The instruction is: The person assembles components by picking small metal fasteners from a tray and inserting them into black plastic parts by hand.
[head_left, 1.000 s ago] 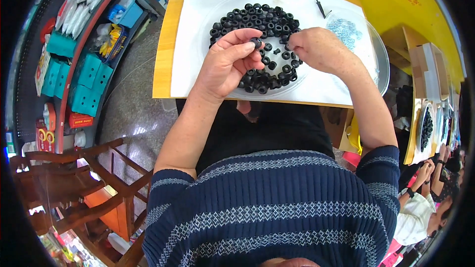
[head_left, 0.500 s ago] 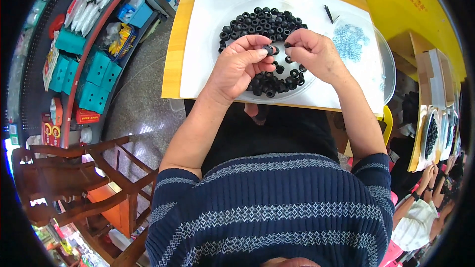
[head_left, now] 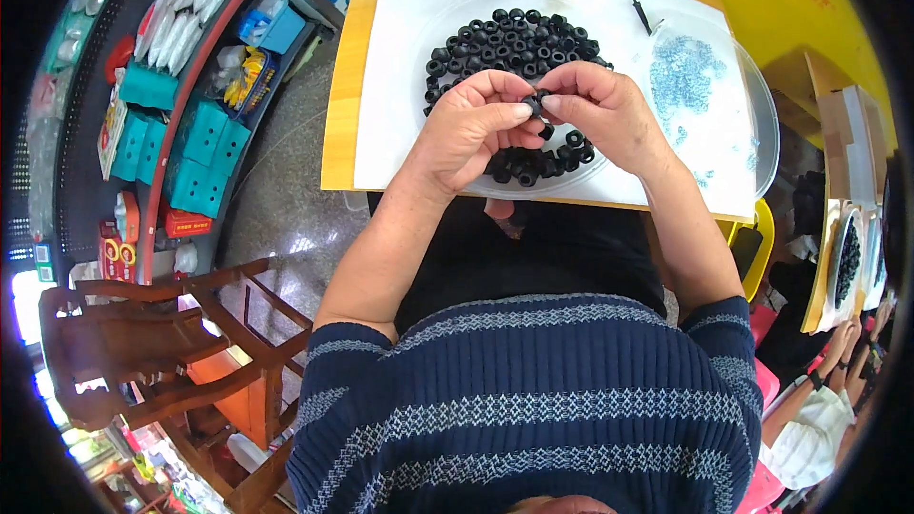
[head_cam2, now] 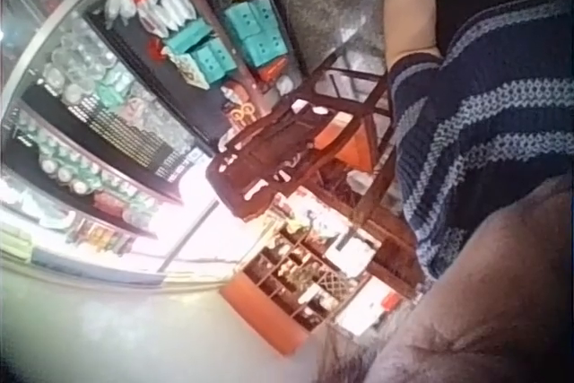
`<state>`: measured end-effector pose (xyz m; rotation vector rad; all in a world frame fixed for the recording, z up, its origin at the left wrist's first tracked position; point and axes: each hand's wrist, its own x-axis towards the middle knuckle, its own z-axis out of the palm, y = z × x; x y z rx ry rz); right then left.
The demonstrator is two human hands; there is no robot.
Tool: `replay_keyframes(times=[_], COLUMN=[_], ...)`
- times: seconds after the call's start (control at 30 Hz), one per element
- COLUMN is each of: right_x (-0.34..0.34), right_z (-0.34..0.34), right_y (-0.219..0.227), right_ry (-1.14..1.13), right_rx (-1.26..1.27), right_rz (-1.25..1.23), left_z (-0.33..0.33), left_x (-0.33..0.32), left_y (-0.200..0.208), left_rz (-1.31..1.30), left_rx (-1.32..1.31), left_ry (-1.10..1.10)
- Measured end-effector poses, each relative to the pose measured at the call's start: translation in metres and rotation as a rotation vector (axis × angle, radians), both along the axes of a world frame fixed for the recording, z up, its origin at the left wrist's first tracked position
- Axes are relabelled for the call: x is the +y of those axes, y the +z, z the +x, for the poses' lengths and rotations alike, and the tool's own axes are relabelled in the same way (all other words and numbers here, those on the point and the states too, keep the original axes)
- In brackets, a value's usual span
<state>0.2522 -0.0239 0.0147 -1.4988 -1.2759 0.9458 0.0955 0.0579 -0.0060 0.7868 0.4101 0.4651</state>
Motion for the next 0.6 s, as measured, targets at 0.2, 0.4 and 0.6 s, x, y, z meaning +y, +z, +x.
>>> replay_keyframes(times=[0.2, 0.4, 0.6], right_x=[0.002, 0.0, -0.002], right_z=[0.009, 0.0, 0.002], right_y=[-0.008, -0.007, -0.006], right_ry=[-0.014, -0.045, -0.029], right_rx=[0.173, 0.006, 0.12], right_rz=[0.003, 0.038, 0.027], left_z=[0.002, 0.003, 0.004], left_x=[0.0, -0.001, -0.003], left_y=[0.001, -0.002, 0.001], left_rz=[0.006, 0.056, 0.092], left_rx=[0.022, 0.029, 0.072], left_ry=[0.018, 0.026, 0.063])
